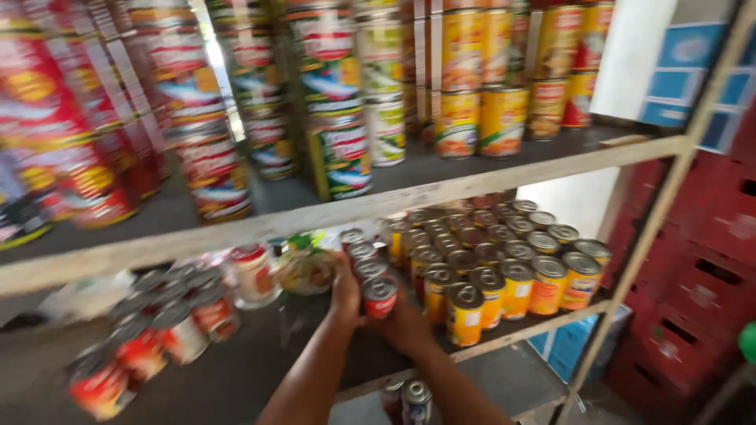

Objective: Organizing and stacking various brands of canned goods on metal shelves in a store.

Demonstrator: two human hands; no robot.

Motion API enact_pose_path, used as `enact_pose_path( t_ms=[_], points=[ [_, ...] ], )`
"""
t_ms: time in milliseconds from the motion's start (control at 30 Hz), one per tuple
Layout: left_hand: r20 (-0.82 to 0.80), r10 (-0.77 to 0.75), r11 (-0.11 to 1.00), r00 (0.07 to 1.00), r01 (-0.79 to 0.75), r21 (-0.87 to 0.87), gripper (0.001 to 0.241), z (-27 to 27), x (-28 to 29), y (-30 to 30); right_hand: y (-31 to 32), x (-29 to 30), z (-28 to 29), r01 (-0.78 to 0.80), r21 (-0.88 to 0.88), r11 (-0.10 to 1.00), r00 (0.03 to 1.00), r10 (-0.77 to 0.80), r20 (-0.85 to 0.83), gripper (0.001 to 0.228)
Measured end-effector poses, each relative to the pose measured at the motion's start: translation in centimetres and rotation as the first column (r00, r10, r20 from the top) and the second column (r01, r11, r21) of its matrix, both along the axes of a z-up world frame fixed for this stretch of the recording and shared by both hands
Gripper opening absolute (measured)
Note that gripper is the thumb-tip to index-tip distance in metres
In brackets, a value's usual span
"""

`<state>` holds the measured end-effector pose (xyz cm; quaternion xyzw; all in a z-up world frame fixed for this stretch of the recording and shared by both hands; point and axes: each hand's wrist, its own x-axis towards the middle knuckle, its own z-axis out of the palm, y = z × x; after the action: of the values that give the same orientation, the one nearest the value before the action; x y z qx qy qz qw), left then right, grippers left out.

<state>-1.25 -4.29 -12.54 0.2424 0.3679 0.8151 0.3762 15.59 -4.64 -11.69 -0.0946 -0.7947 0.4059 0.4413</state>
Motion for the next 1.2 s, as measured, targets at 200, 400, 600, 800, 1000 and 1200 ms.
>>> enact_pose_path(
  t_ms=[200, 400, 600, 800, 1000, 1200],
  points=[
    [-0.736, -0.096, 0.972, 0.670, -0.097, -0.215, 0.051, -2.6, 1.7, -11.4, 1.1, 0.0, -2.1, 0.028, 0.073, 0.997, 0.999, -0.029, 0.017, 0.083],
    [-0.960, -0.278, 0.869, 0.006, -0.425, -0.255, 0.049, 4.1, 4.5, -30.2, -3.1, 2.8, 0.1, 0.430, 0.028, 0.902, 0.844, -0.413, 0.342, 0.110],
    [-0.941, 0.323, 0.386, -0.103, -0.893, 0.230, 0.031, 3.7, -5.5, -39.8, -10.0, 3.1, -1.8, 0.752, 0.272, 0.601, 0.583, -0.798, 0.152, 0.079],
    [-0.841, 0.540, 0.257, 0.033, -0.958, 0.127, 0.083, -2.1, -16.0, -41.1, -17.3, -0.1, -2.9, 0.657, 0.391, 0.644, 0.682, -0.729, 0.057, 0.017],
    [-0.888, 0.281, 0.366, 0.364, -0.896, -0.252, 0.063, 3.2, -10.9, -42.1, -17.6, 0.5, -2.8, 0.627, 0.513, 0.587, 0.707, -0.705, -0.058, 0.013],
    [-0.904, 0.032, 0.665, 0.426, -0.685, -0.299, 0.057, 2.6, -6.4, -39.2, -17.6, 0.5, -2.7, 0.625, 0.491, 0.607, 0.699, -0.715, -0.006, 0.013]
  ],
)
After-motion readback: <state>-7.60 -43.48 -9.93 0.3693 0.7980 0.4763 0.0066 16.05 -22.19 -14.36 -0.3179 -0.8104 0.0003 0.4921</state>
